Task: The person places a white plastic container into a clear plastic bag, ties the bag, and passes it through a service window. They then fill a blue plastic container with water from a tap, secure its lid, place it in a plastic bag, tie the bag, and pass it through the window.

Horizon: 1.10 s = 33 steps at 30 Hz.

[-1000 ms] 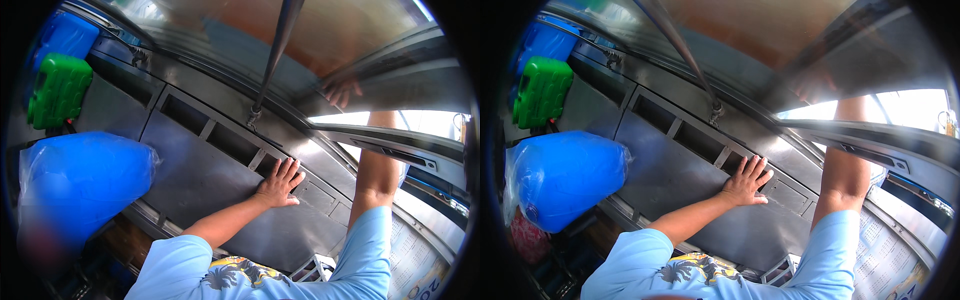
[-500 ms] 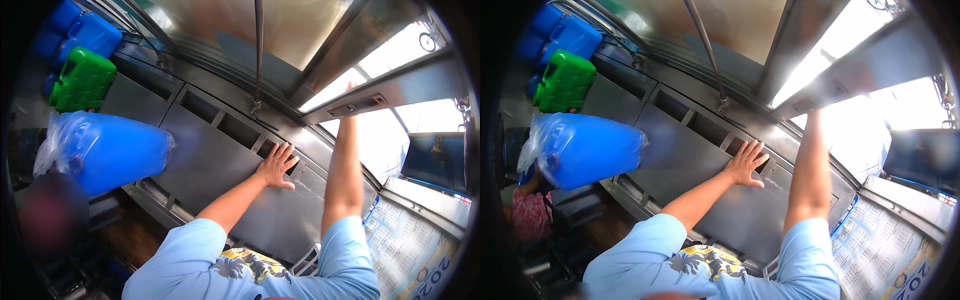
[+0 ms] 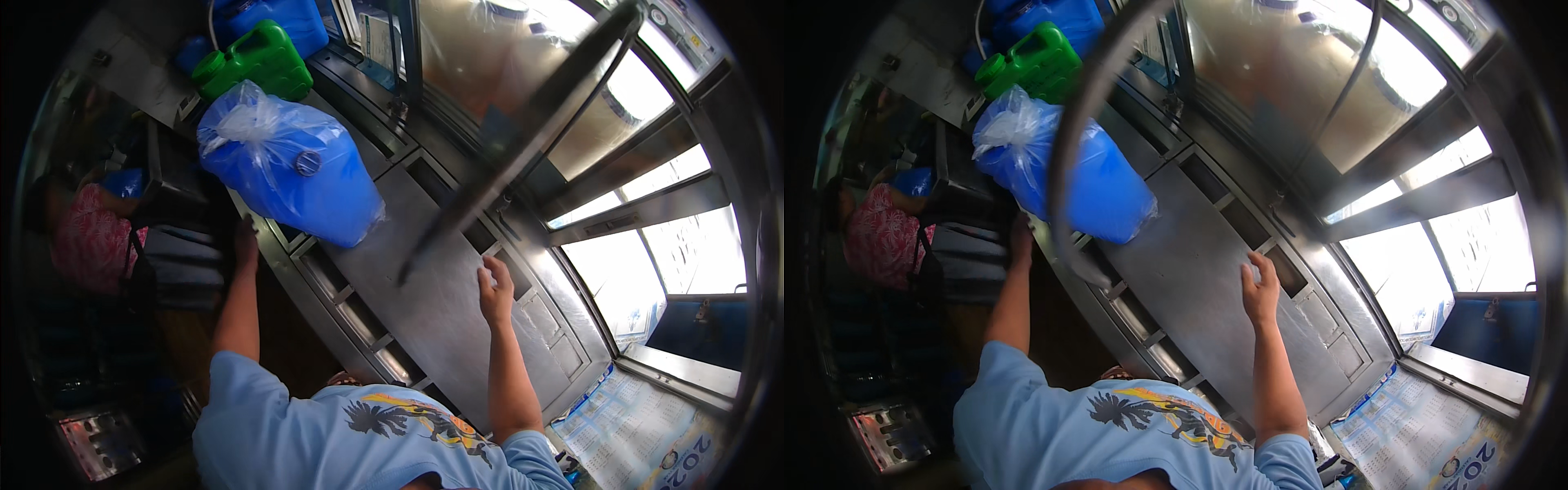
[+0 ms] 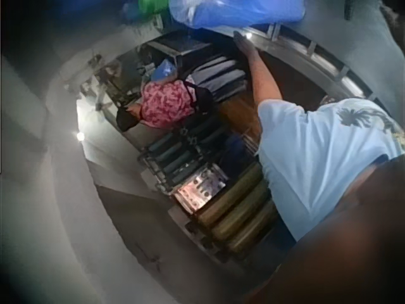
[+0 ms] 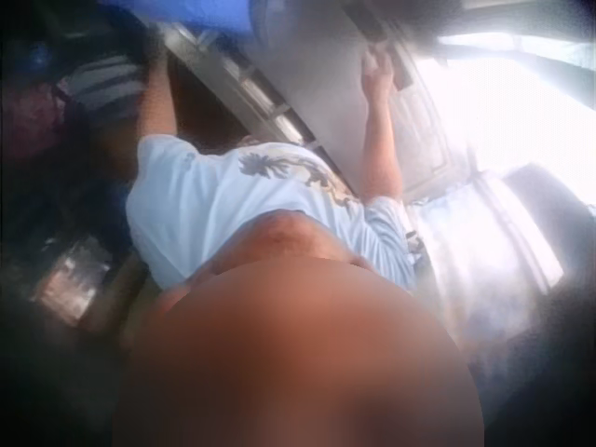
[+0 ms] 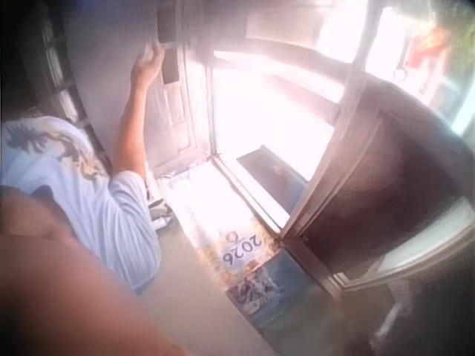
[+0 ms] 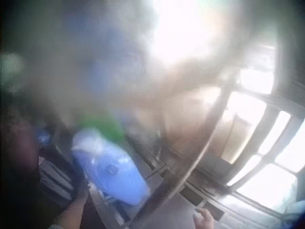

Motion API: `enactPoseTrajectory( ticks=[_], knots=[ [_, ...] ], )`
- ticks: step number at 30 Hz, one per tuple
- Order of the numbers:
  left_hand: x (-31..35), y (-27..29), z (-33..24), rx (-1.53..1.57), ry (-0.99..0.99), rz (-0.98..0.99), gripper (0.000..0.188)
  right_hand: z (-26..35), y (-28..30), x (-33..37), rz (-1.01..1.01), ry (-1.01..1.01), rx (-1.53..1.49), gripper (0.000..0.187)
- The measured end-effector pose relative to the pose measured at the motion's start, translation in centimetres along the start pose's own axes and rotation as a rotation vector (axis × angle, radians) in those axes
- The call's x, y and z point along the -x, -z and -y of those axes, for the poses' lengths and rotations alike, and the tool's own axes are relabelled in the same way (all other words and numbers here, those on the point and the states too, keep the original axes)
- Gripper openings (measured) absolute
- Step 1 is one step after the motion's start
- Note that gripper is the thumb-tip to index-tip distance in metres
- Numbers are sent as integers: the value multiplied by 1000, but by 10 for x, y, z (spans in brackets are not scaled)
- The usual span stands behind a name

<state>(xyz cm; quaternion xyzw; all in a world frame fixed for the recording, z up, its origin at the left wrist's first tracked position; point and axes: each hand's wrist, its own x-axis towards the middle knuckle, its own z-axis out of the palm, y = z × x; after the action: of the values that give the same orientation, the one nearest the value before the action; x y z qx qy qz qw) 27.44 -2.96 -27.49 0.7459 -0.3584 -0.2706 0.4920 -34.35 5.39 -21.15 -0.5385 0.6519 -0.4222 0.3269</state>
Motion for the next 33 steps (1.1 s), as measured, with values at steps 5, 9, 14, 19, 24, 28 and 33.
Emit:
enactPoseTrajectory(
  ticks=[5,9,14,19,24,28,33],
  knots=[
    [-170,7,-94,510,-258,331,83,203,-86,-81,148,686,91,48],
    [-181,-12,-137,729,-166,715,89,305,-152,-115,178,891,246,54],
    [-132,-10,-163,703,-187,686,89,313,-167,-105,286,830,179,46],
    [-80,-8,-183,937,63,743,79,305,-146,-83,253,802,251,44],
    [-22,-13,-190,671,-185,791,65,290,-95,-55,229,753,302,50],
    [45,-14,-187,589,-189,866,63,268,-40,-23,160,777,351,52],
    [145,-21,-175,465,-126,1057,62,216,60,3,145,675,419,54]
  ],
)
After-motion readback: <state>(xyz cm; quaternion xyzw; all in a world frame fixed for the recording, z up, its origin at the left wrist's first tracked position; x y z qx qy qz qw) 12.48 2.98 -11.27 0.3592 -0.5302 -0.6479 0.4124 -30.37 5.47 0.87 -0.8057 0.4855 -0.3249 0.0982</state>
